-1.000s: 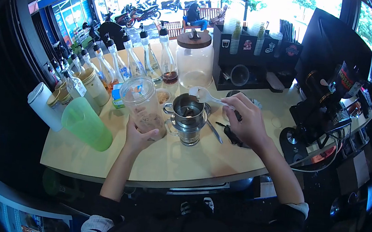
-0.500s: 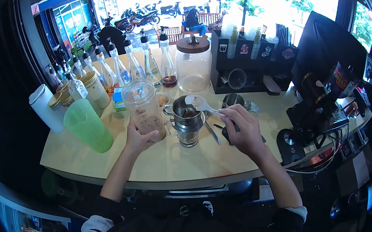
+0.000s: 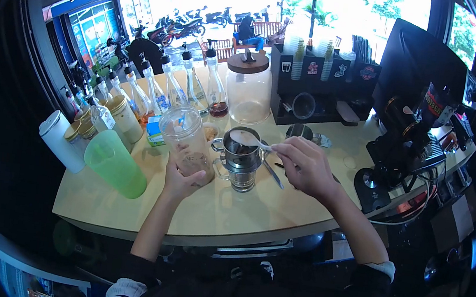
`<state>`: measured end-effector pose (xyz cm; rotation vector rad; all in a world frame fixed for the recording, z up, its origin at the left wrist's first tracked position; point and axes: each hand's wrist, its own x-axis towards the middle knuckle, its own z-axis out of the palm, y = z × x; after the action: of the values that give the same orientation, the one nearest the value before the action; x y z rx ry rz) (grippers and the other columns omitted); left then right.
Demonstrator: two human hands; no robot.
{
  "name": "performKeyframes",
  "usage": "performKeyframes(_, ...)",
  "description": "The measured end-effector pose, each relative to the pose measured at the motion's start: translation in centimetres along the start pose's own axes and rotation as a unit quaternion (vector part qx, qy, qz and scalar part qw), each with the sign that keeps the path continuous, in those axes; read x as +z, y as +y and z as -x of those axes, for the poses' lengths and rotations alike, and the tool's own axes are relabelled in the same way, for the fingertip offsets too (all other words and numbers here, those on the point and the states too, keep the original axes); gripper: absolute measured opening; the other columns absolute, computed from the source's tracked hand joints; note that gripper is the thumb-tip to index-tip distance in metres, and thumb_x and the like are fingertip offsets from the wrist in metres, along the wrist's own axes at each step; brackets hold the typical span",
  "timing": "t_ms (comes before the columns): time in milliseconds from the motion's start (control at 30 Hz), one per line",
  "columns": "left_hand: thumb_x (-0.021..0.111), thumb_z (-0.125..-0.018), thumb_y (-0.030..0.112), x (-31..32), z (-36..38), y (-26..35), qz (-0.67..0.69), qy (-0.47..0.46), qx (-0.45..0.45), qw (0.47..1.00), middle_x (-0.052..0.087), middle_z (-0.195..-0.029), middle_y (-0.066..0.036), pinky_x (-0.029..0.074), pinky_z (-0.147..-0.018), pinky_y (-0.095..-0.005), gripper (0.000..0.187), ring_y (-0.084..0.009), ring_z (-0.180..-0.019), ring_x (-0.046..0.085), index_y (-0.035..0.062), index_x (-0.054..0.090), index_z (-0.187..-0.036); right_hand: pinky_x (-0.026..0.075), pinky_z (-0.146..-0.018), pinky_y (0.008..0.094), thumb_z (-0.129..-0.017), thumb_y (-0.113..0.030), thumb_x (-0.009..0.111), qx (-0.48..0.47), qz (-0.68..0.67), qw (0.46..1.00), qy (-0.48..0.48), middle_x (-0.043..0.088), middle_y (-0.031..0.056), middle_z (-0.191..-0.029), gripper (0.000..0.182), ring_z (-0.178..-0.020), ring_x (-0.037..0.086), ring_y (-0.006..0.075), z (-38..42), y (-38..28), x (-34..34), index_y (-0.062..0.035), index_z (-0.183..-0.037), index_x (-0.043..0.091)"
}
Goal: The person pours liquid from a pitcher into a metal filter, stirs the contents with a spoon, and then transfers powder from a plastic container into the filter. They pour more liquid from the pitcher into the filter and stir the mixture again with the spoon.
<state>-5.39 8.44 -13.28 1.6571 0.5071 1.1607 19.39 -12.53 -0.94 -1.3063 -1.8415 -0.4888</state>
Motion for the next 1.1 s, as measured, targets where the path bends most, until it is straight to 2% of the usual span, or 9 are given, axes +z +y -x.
performKeyframes(167,0.089,-0.055,0.016,0.1,0.3,-1.1,0.051,0.017,-0.036,0.998,0.046,-0.129,-0.017,0.047,-0.096,-0.038,0.102,-0.0263,-0.119,0.05,0.0017,0.026,-0.133,0.047,-0.067,0.0344,-0.078,0.002,0.063,-0.004,0.004,1.0,0.029,0.06,0.0066,-0.085,0.023,-0.076,0.06,0.024,-4.4,-1.6,0.2,-0.0049,-0.099,0.064)
performKeyframes(233,0.088,-0.055,0.015,-0.2,0.2,-1.1,-0.047,0.023,-0.016,0.998,0.044,-0.13,-0.017,0.045,-0.099,-0.039,0.104,-0.027,-0.121,0.048,0.0035,0.021,-0.134,0.046,-0.069,0.0342,-0.075,0.003,0.063,-0.039,0.033,0.998,0.028,0.06,0.0059,-0.086,0.027,-0.079,0.06,0.0232,-6.6,-2.2,0.7,-0.006,-0.101,0.063)
performKeyframes(333,0.088,-0.055,0.015,-0.2,0.3,-1.1,-0.026,0.024,-0.004,0.999,0.045,-0.129,-0.017,0.042,-0.101,-0.04,0.102,-0.0281,-0.12,0.048,0.0044,0.024,-0.134,0.044,-0.077,0.0336,-0.071,0.006,0.062,-0.1,0.075,0.992,-0.009,0.062,0.005,-0.092,0.031,-0.084,0.059,0.0211,-9.6,-3.1,2.2,-0.0061,-0.1,0.063)
performKeyframes(400,0.089,-0.055,0.015,-0.5,0.4,-0.8,-0.047,0.022,-0.01,0.999,0.045,-0.129,-0.018,0.042,-0.101,-0.0406,0.103,-0.0284,-0.12,0.048,0.0046,0.023,-0.134,0.041,-0.084,0.0359,-0.068,0.002,0.063,-0.143,0.167,0.969,-0.108,0.061,0.0029,-0.093,0.029,-0.092,0.058,0.0187,-11.2,-3.5,3.5,-0.0087,-0.096,0.063)
performKeyframes(600,0.089,-0.054,0.017,-1.3,0.1,-0.4,-0.103,0.029,0.0,0.994,0.046,-0.131,-0.019,0.042,-0.101,-0.0426,0.104,-0.0304,-0.12,0.049,0.0038,0.026,-0.136,0.036,-0.101,0.0431,-0.073,-0.002,0.062,-0.188,0.198,0.941,-0.201,0.061,0.0016,-0.103,0.029,-0.104,0.056,0.0198,-13.8,-3.7,8.1,-0.0097,-0.1,0.063)
performKeyframes(867,0.086,-0.06,0.016,-2.1,-0.5,-0.5,-0.168,0.044,0.025,0.984,0.043,-0.136,-0.016,0.038,-0.105,-0.041,0.097,-0.0273,-0.127,0.044,0.0023,0.029,-0.137,0.037,-0.101,0.0459,-0.073,0.0,0.062,-0.191,0.048,0.979,-0.047,0.059,0.0083,-0.111,0.029,-0.109,0.054,0.0275,-12.5,-3.7,7.5,-0.0065,-0.101,0.062)
performKeyframes(967,0.084,-0.064,0.02,-2.4,-0.5,-0.2,-0.147,0.07,0.112,0.98,0.042,-0.137,-0.016,0.035,-0.106,-0.0413,0.093,-0.0274,-0.129,0.042,0.001,0.029,-0.138,0.041,-0.097,0.0437,-0.073,0.0,0.062,-0.143,0.047,0.988,-0.01,0.057,0.0095,-0.113,0.03,-0.106,0.055,0.0306,-10.2,-3.0,4.9,-0.0069,-0.102,0.06)
performKeyframes(1033,0.08,-0.068,0.022,-2.8,-0.6,0.8,-0.213,0.193,0.232,0.929,0.044,-0.134,-0.018,0.036,-0.103,-0.0446,0.089,-0.0312,-0.128,0.04,-0.0004,0.032,-0.139,0.042,-0.095,0.043,-0.074,0.0,0.062,-0.105,0.059,0.993,0.013,0.057,0.0101,-0.112,0.028,-0.105,0.055,0.0303,-8.1,-1.6,3.5,-0.007,-0.102,0.06)
performKeyframes(1100,0.077,-0.07,0.022,-2.3,-0.5,1.6,-0.211,0.231,0.271,0.91,0.049,-0.128,-0.017,0.039,-0.098,-0.0443,0.076,-0.0303,-0.121,0.045,0.0,0.039,-0.132,0.043,-0.092,0.0423,-0.075,0.0,0.062,-0.062,0.075,0.995,0.039,0.057,0.0107,-0.111,0.027,-0.104,0.056,0.03,-6.1,0.6,2.2,-0.007,-0.101,0.06)
